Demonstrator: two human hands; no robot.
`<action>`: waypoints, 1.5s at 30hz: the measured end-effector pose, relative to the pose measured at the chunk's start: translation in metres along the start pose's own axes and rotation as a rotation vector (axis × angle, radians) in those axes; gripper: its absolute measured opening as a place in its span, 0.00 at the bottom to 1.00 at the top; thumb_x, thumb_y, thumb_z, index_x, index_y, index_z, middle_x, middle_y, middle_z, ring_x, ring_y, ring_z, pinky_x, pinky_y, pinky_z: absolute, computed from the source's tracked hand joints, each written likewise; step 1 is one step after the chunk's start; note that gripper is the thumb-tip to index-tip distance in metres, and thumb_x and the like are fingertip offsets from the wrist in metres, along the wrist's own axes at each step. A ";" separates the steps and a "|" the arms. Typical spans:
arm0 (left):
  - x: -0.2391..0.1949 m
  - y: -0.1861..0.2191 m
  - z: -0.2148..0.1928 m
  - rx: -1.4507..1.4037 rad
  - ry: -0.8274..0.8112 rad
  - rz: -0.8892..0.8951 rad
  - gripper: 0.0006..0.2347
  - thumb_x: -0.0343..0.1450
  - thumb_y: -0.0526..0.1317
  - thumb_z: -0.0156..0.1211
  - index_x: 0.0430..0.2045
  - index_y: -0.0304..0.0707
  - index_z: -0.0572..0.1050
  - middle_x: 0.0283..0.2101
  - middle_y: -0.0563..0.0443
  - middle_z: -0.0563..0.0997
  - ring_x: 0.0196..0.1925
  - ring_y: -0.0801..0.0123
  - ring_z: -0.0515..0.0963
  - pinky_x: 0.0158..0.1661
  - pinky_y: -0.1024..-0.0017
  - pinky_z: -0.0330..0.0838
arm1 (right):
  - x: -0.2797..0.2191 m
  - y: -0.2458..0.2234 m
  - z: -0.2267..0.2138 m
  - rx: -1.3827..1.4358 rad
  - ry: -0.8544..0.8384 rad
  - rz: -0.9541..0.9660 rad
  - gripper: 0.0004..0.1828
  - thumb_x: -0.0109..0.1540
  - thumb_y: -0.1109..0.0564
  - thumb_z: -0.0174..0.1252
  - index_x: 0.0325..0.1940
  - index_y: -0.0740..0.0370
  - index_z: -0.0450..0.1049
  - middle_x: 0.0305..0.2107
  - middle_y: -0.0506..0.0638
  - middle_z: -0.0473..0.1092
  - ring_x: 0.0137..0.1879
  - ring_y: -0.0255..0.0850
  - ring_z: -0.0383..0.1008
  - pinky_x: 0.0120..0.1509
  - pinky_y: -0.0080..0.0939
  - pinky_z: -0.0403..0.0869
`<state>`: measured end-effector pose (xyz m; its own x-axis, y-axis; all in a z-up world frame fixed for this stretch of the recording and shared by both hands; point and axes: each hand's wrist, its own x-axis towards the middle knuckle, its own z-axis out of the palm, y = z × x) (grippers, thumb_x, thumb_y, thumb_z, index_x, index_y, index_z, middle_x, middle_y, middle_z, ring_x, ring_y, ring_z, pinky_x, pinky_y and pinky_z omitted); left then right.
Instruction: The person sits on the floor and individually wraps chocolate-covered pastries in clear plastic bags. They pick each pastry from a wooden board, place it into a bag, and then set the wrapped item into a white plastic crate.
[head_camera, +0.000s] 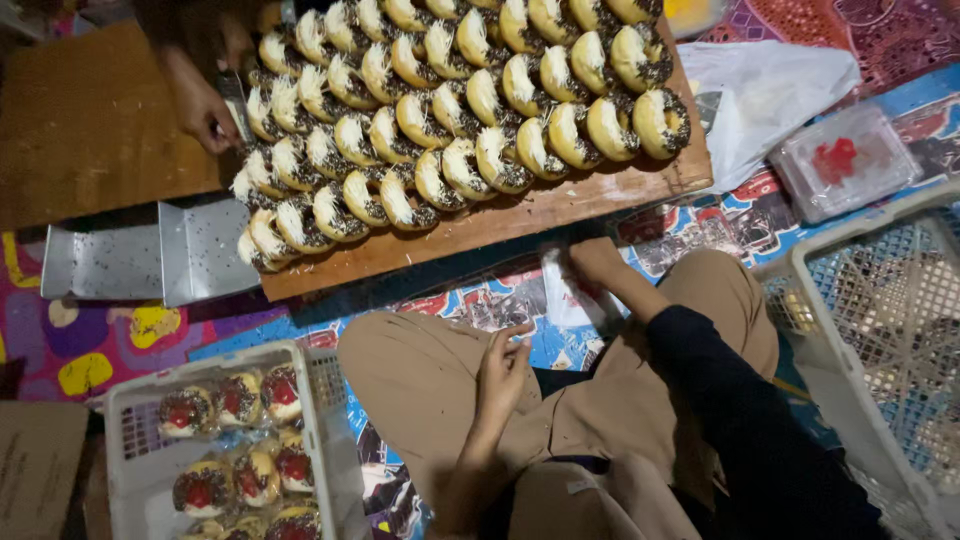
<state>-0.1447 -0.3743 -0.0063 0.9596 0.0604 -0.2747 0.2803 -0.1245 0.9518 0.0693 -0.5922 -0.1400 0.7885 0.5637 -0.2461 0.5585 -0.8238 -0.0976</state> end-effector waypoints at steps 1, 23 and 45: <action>0.008 0.004 0.004 0.099 0.047 -0.020 0.13 0.75 0.42 0.55 0.51 0.36 0.75 0.51 0.50 0.81 0.42 0.71 0.80 0.39 0.73 0.75 | -0.006 -0.002 -0.006 0.068 0.111 -0.061 0.06 0.54 0.54 0.61 0.26 0.54 0.82 0.28 0.55 0.79 0.39 0.51 0.80 0.45 0.56 0.75; 0.056 0.105 0.079 -1.107 -0.088 0.209 0.23 0.68 0.48 0.57 0.60 0.52 0.67 0.65 0.39 0.68 0.64 0.45 0.69 0.58 0.52 0.64 | -0.138 -0.061 -0.140 0.828 0.596 -0.098 0.44 0.62 0.41 0.60 0.77 0.58 0.52 0.68 0.57 0.65 0.74 0.56 0.59 0.75 0.60 0.58; 0.078 0.014 -0.043 -1.288 0.476 -0.138 0.16 0.71 0.53 0.59 0.45 0.45 0.78 0.50 0.50 0.81 0.57 0.60 0.77 0.56 0.55 0.70 | -0.107 0.102 -0.116 0.852 0.999 0.310 0.75 0.47 0.44 0.81 0.85 0.59 0.38 0.73 0.68 0.54 0.78 0.60 0.58 0.79 0.57 0.61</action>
<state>-0.0670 -0.3283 -0.0084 0.7529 0.3592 -0.5515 -0.0979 0.8897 0.4459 0.0717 -0.7296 -0.0121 0.9048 -0.1491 0.3989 0.2791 -0.4998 -0.8199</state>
